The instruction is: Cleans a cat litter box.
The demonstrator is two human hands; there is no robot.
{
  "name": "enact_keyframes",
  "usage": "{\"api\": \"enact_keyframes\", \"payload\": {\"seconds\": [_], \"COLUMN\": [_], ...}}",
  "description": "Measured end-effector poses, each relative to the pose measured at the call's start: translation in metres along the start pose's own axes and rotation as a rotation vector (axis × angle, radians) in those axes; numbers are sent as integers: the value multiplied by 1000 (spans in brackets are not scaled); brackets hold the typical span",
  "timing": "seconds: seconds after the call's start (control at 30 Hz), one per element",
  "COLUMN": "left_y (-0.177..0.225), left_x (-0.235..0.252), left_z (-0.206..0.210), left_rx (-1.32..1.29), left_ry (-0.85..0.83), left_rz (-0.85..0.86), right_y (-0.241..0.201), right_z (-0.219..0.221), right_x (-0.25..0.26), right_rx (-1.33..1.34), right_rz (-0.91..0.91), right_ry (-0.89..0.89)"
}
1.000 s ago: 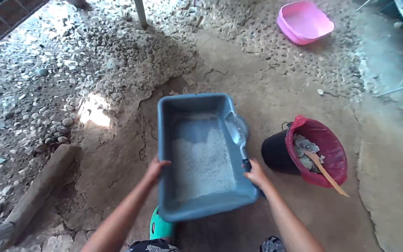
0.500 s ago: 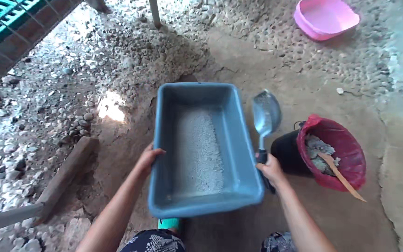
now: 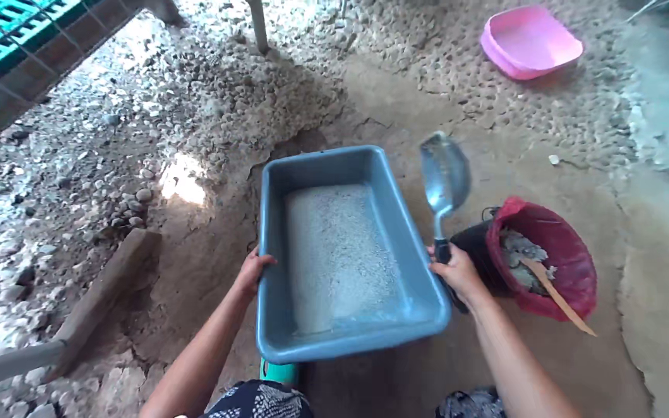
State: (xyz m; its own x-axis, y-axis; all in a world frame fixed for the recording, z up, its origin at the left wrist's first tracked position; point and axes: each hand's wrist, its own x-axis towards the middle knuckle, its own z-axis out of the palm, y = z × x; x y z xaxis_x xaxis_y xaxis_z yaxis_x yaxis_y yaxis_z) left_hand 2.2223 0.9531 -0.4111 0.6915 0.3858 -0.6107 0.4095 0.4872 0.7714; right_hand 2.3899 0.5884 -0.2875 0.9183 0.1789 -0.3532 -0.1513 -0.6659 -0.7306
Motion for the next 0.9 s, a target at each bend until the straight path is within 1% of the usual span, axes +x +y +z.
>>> {"api": "enact_keyframes", "payload": {"seconds": [0.07,0.17,0.23,0.3,0.37,0.43,0.5,0.53,0.63,0.7,0.77,0.83,0.9], "left_y": [-2,-23,-44,-54,-46,-28,-13,-12,-9,-8,-9,-9,-7], "left_x": [2,10,19,23,25,37,54,61,57,35,10,-14,-36], "left_z": [-6,7,11,10,8,5,4,3,7,11,15,20,25], "left_rx": [-6,-20,-33,-43,-60,-67,-20,11,70,78,93,115,150], "left_ry": [47,61,58,52,23,-33,-33,-27,-38,-37,-38,-43,-56], "left_rz": [37,72,73,58,32,-4,-21,-6,79,118,154,191,233], "right_y": [4,35,46,39,19,7,13,20,41,59,67,66,53], "right_z": [15,20,14,2,-9,-13,-8,-5,5,14,27,45,70], "right_x": [17,32,22,1,-23,-37,-41,-41,-37,-45,-61,-77,-88], "right_rx": [-97,-279,-420,-580,-776,-866,-786,-720,-601,-575,-483,-336,-196], "right_rz": [-19,-57,-86,-82,13,136,240,289,453,520,548,531,496], "right_ry": [-65,-110,-103,-118,-179,-283,-372,-407,-484,-516,-516,-512,-495]}}
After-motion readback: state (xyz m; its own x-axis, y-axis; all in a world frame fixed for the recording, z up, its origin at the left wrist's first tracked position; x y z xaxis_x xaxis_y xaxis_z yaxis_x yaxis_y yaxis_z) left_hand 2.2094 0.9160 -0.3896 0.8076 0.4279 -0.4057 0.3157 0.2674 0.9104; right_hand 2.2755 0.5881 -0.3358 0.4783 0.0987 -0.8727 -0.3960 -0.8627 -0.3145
